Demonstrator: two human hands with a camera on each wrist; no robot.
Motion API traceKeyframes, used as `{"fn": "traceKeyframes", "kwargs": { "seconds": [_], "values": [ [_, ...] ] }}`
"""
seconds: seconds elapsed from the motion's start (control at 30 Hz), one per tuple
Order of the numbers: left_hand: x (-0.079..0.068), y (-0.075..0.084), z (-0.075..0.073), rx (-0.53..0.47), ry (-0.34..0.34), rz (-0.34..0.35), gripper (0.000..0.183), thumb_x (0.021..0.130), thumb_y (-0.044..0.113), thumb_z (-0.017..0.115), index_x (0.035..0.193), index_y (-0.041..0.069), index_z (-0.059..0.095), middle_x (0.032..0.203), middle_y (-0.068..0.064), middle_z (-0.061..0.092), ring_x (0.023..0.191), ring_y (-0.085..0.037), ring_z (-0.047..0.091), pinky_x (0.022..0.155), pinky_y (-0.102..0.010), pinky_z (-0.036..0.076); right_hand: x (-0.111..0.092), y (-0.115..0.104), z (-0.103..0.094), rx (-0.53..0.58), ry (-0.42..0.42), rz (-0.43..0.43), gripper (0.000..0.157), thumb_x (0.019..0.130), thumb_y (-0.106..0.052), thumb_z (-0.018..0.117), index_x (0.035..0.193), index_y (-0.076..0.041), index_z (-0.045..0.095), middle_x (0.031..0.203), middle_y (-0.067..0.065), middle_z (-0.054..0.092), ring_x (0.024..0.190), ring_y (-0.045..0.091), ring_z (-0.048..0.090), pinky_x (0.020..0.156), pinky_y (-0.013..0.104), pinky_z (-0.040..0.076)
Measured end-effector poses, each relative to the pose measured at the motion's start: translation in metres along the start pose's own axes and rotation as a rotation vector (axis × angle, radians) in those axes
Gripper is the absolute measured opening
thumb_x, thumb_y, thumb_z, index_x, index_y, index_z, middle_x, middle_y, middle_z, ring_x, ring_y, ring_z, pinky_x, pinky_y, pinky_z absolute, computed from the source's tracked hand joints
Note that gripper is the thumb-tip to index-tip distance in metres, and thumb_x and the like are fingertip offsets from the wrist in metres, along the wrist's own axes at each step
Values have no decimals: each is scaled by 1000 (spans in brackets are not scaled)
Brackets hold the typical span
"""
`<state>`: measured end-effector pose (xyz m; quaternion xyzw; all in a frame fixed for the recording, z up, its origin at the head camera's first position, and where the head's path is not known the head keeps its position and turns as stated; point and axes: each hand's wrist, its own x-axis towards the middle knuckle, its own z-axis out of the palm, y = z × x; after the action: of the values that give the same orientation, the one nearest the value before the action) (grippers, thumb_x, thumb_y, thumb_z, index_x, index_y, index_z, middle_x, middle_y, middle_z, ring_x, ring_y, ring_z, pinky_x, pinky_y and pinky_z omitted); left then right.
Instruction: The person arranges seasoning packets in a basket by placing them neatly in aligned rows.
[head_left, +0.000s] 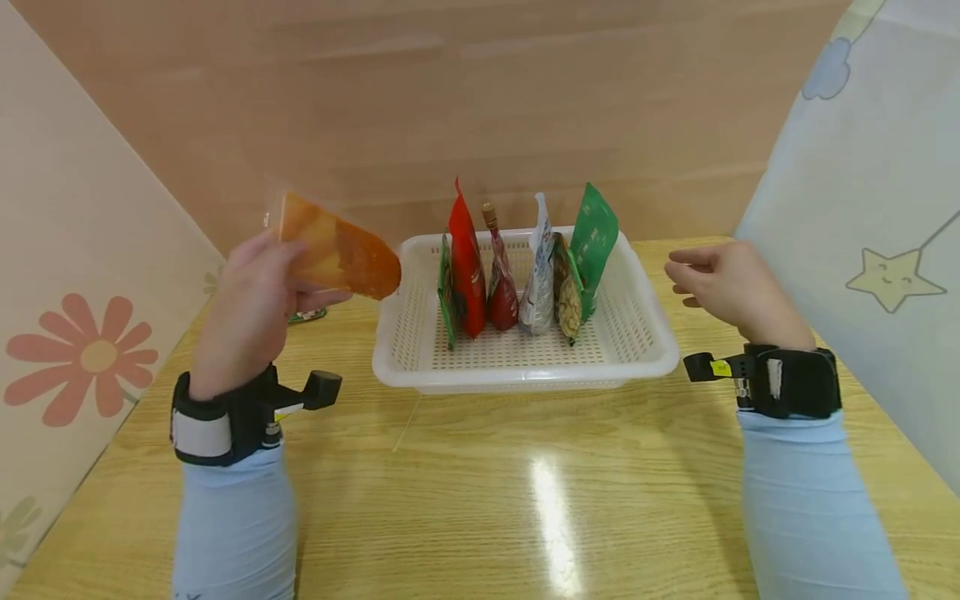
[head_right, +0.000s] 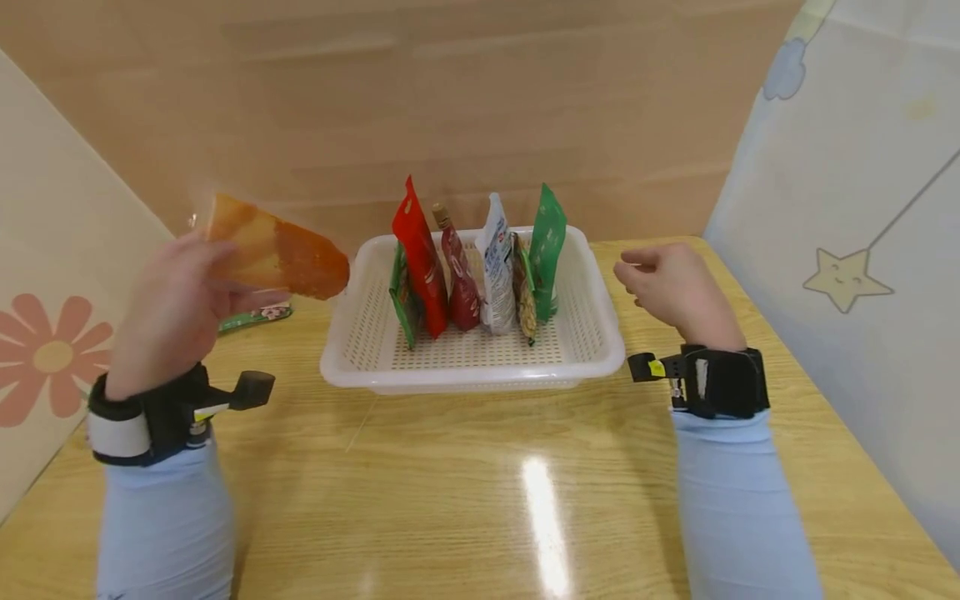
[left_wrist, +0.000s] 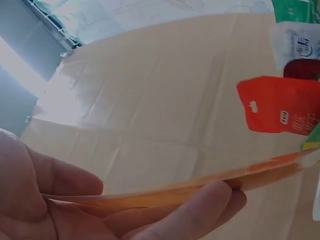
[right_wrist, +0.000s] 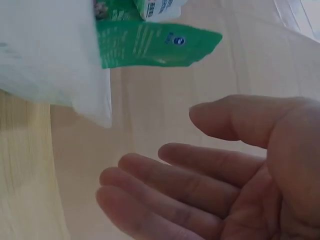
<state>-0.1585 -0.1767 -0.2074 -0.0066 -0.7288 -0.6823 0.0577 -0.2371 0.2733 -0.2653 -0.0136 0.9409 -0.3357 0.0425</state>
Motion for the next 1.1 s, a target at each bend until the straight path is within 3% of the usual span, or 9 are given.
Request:
{"fn": "traceKeyframes", "kwargs": {
  "seconds": [0.17,0.43,0.53,0.63,0.87,1.1],
  "values": [
    [12,-7,3,83,-11,-79,49,100,32,41,137,1,45,126,-15,53,92,-16,72,81,-32,56,7,13,-4,27,-51,13,83,88,-61,49,144,0,49,137,25,56,110,33,67,79,34,58],
    [32,-29,6,193,-92,-113,52,102,29,32,144,0,37,139,-22,48,91,-15,71,84,-33,56,17,28,7,132,-168,18,86,88,-61,50,144,3,46,137,26,55,115,36,65,81,35,58],
    [40,-41,9,218,-139,-142,51,103,27,30,144,-2,38,138,-24,48,94,-22,71,83,-34,56,21,27,15,161,-195,9,83,88,-61,49,142,2,50,136,25,57,113,34,66,80,36,58],
    [51,-48,15,243,-182,-178,50,102,24,29,142,-4,38,138,-26,47,107,-29,66,83,-34,57,24,25,21,168,-216,-1,83,88,-62,49,142,2,50,135,25,58,109,30,68,79,36,58],
    [82,-52,29,261,-276,-261,49,102,20,29,143,-7,32,141,-29,42,125,-47,53,91,-43,53,24,25,25,177,-267,-33,72,92,-51,53,141,2,51,127,23,64,88,10,72,78,36,58],
    [103,-58,42,269,-355,-355,49,101,13,30,144,-10,28,144,-29,40,127,-49,50,97,-50,48,22,25,25,168,-257,-36,70,93,-49,53,140,3,52,123,24,65,85,12,74,76,37,59]
  ]
}}
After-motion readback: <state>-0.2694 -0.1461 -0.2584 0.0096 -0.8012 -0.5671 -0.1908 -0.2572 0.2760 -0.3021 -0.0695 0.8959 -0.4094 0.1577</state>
